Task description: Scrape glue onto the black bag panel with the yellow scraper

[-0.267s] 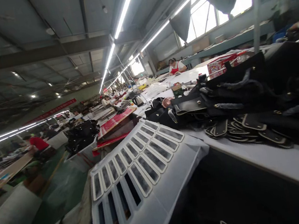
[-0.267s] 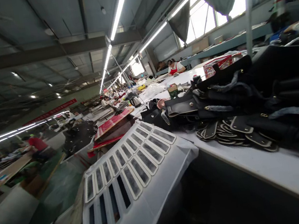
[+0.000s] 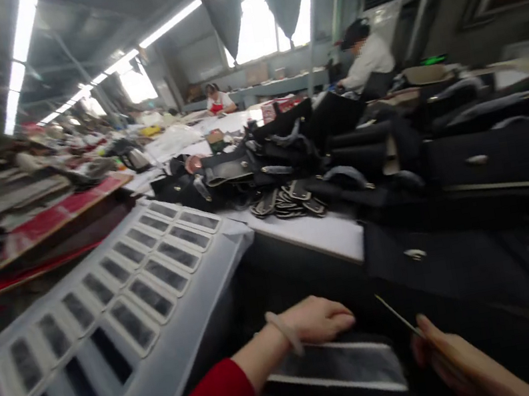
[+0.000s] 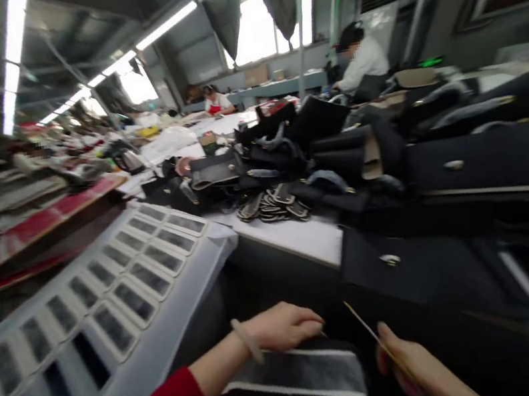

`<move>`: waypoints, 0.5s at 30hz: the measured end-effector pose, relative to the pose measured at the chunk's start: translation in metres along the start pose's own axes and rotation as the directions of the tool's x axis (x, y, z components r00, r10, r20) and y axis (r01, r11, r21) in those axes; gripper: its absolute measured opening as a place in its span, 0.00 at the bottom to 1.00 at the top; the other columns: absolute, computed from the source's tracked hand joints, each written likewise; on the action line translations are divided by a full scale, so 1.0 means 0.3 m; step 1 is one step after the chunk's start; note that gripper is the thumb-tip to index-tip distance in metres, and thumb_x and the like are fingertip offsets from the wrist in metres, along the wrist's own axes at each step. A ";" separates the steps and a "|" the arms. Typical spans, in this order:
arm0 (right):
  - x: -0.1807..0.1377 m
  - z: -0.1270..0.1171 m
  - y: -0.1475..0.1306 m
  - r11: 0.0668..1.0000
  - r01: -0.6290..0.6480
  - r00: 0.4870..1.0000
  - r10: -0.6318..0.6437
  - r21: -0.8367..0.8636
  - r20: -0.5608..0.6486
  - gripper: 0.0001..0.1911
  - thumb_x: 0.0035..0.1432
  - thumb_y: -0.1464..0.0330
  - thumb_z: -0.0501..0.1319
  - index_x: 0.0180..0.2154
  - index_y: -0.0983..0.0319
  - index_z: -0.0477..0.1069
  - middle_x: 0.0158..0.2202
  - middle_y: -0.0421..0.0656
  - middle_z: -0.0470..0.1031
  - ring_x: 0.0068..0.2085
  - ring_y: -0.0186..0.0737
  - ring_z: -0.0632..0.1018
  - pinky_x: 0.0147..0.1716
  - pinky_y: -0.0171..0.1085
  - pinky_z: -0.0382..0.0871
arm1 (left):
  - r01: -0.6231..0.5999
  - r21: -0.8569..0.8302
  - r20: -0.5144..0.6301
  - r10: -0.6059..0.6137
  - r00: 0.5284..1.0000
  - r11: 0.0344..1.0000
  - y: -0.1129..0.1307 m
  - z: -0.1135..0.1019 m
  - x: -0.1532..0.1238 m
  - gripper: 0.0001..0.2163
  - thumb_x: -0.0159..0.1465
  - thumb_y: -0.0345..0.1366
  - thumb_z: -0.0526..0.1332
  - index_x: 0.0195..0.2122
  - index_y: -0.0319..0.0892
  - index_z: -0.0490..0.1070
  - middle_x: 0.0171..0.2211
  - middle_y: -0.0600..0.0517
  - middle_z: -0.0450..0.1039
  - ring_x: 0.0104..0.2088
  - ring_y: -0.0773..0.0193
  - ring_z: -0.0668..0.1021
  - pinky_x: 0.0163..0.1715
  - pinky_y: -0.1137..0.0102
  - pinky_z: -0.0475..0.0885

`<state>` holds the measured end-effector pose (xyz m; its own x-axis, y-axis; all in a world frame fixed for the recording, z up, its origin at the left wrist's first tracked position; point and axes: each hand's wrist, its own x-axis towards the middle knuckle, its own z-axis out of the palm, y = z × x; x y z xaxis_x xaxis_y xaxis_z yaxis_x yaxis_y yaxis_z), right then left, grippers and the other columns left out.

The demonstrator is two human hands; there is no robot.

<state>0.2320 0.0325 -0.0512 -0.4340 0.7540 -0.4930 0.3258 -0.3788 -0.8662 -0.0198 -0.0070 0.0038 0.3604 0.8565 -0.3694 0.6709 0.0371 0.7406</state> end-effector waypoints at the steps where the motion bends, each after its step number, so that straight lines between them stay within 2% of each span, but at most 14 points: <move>1: -0.032 -0.031 0.004 0.986 -0.109 0.994 0.104 0.128 0.046 0.38 0.55 0.34 0.47 0.30 0.61 0.73 0.16 0.34 0.55 0.16 0.27 0.53 0.15 0.30 0.44 | -0.019 -0.024 -0.036 0.018 0.999 1.000 -0.020 -0.016 -0.011 0.17 0.68 0.42 0.52 0.48 0.45 0.77 0.44 0.50 0.80 0.43 0.55 0.79 0.44 0.66 0.69; 3: -0.075 -0.051 0.000 0.909 -0.205 0.973 0.148 0.363 0.179 0.40 0.51 0.31 0.48 0.40 0.58 0.72 0.19 0.32 0.55 0.18 0.27 0.53 0.18 0.30 0.45 | -0.042 -0.077 -0.092 0.035 0.995 0.996 -0.059 -0.049 -0.039 0.18 0.68 0.44 0.50 0.46 0.45 0.78 0.42 0.51 0.80 0.43 0.55 0.78 0.44 0.68 0.68; 4: -0.084 -0.044 -0.003 0.877 -0.207 0.969 0.123 0.433 0.215 0.41 0.49 0.31 0.50 0.46 0.57 0.70 0.22 0.33 0.58 0.19 0.27 0.56 0.19 0.30 0.49 | -0.043 -0.101 -0.117 0.031 0.993 0.994 -0.075 -0.064 -0.057 0.18 0.68 0.46 0.51 0.44 0.45 0.78 0.40 0.52 0.80 0.42 0.56 0.78 0.43 0.69 0.67; 7: -0.072 0.008 0.001 0.898 -0.152 0.980 0.081 0.413 0.183 0.46 0.45 0.32 0.58 0.54 0.58 0.63 0.24 0.32 0.59 0.22 0.29 0.59 0.23 0.32 0.57 | 0.006 -0.192 -0.216 -0.048 0.975 0.981 -0.126 -0.092 -0.131 0.20 0.68 0.50 0.51 0.43 0.44 0.78 0.40 0.53 0.80 0.42 0.56 0.78 0.44 0.70 0.67; 10: -0.024 0.066 0.032 0.953 -0.091 0.995 0.074 0.288 0.071 0.36 0.49 0.39 0.63 0.46 0.63 0.67 0.22 0.30 0.54 0.21 0.28 0.56 0.21 0.31 0.51 | 0.079 -0.300 -0.317 -0.177 0.932 0.951 -0.207 -0.079 -0.216 0.21 0.68 0.52 0.50 0.44 0.44 0.77 0.44 0.52 0.80 0.47 0.55 0.77 0.49 0.69 0.66; 12: 0.010 0.092 0.056 0.970 -0.053 0.998 0.045 0.237 0.041 0.30 0.51 0.42 0.64 0.37 0.64 0.69 0.22 0.32 0.57 0.22 0.29 0.58 0.22 0.32 0.52 | 0.088 -0.413 -0.363 -0.253 0.897 0.906 -0.278 -0.044 -0.273 0.23 0.68 0.54 0.48 0.45 0.43 0.76 0.46 0.50 0.79 0.51 0.54 0.76 0.54 0.67 0.65; 13: 0.023 0.100 0.066 0.977 -0.023 0.999 0.017 0.213 0.033 0.29 0.50 0.43 0.65 0.33 0.64 0.69 0.23 0.34 0.59 0.24 0.30 0.61 0.24 0.33 0.55 | 0.074 -0.502 -0.378 -0.295 0.878 0.862 -0.312 -0.019 -0.302 0.25 0.68 0.56 0.47 0.46 0.43 0.76 0.48 0.49 0.78 0.53 0.53 0.75 0.56 0.65 0.64; 15: 0.040 0.108 0.082 0.986 0.039 0.999 -0.042 0.161 0.016 0.29 0.47 0.43 0.67 0.29 0.64 0.69 0.26 0.37 0.64 0.29 0.34 0.65 0.30 0.34 0.60 | 0.018 -0.730 -0.375 -0.422 0.825 0.683 -0.366 0.039 -0.355 0.27 0.65 0.59 0.50 0.47 0.44 0.75 0.51 0.48 0.77 0.56 0.52 0.74 0.59 0.63 0.62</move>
<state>0.2076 0.0148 -0.0810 -0.4608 0.7604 -0.4577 0.1690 -0.4311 -0.8863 -0.1244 -0.1084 -0.0448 -0.2287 0.8841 -0.4075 -0.0082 0.4169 0.9089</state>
